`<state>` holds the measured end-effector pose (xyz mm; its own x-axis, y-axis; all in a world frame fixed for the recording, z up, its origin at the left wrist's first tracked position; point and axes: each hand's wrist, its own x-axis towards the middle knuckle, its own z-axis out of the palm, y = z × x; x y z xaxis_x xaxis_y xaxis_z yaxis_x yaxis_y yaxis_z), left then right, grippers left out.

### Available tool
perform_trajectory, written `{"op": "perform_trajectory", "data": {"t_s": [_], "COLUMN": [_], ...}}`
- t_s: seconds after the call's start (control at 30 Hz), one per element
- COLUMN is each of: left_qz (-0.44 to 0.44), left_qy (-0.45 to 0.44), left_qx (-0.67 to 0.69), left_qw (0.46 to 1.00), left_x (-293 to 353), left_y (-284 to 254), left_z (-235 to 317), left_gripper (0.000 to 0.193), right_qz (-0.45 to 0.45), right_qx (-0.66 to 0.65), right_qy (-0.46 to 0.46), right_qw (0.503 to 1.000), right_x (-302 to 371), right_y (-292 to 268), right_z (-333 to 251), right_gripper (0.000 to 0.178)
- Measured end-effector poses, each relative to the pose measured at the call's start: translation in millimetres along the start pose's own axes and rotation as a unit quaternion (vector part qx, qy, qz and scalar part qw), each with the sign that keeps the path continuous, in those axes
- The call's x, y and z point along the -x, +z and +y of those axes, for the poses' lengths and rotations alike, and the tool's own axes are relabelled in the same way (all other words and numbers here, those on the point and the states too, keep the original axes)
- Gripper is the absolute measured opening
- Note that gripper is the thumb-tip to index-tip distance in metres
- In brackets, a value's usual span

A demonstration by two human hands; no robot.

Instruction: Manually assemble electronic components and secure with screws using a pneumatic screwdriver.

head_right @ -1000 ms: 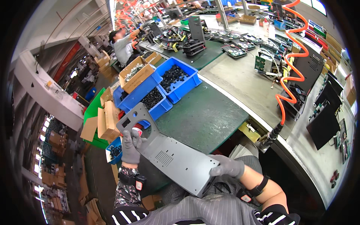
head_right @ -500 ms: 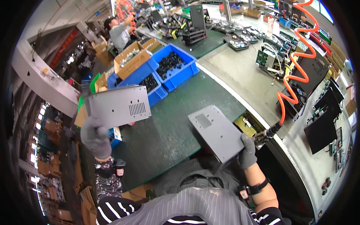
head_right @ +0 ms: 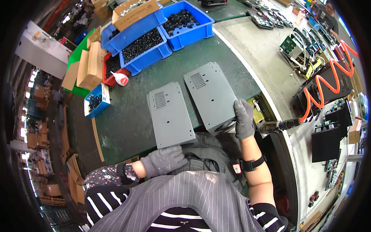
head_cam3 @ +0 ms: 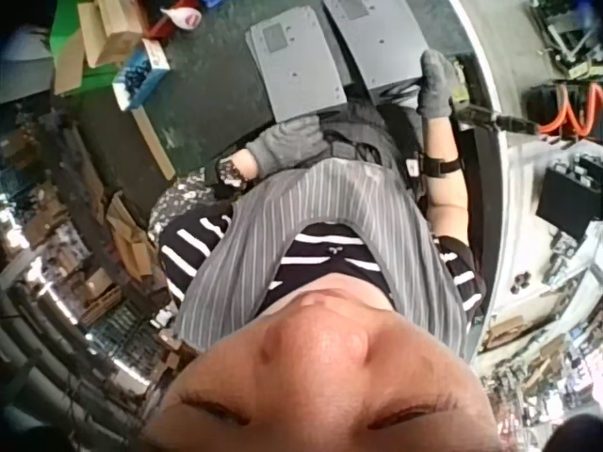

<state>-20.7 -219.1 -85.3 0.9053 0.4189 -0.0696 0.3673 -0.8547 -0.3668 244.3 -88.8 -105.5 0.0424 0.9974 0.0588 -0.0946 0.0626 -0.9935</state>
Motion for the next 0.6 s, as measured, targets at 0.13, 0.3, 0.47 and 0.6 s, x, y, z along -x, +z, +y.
{"op": "perform_trajectory", "data": {"t_s": [0.13,0.3,0.47,0.6], "left_qz": [0.184,0.073,0.114,0.092], "left_qy": [-0.174,-0.377,-0.314,-0.385], "left_qx": [0.102,0.176,0.206,0.209], "left_qw": [0.962,0.907,0.920,0.894], "left_x": [11,-1,16,11], "left_y": [3,-4,-10,-32], "left_z": [-6,-16,-21,-34], "left_gripper": [0.039,0.050,0.046,0.055], "right_qz": [-0.037,-0.025,0.012,-0.055], "right_qx": [0.063,0.241,0.436,0.506], "right_qy": [0.034,-0.095,-0.187,-0.172], "right_qw": [0.997,0.965,0.880,0.843], "right_x": [12,22,12,16], "right_y": [9,29,27,29], "right_z": [-8,-13,-10,-18], "right_gripper": [0.037,0.039,0.038,0.057]}}
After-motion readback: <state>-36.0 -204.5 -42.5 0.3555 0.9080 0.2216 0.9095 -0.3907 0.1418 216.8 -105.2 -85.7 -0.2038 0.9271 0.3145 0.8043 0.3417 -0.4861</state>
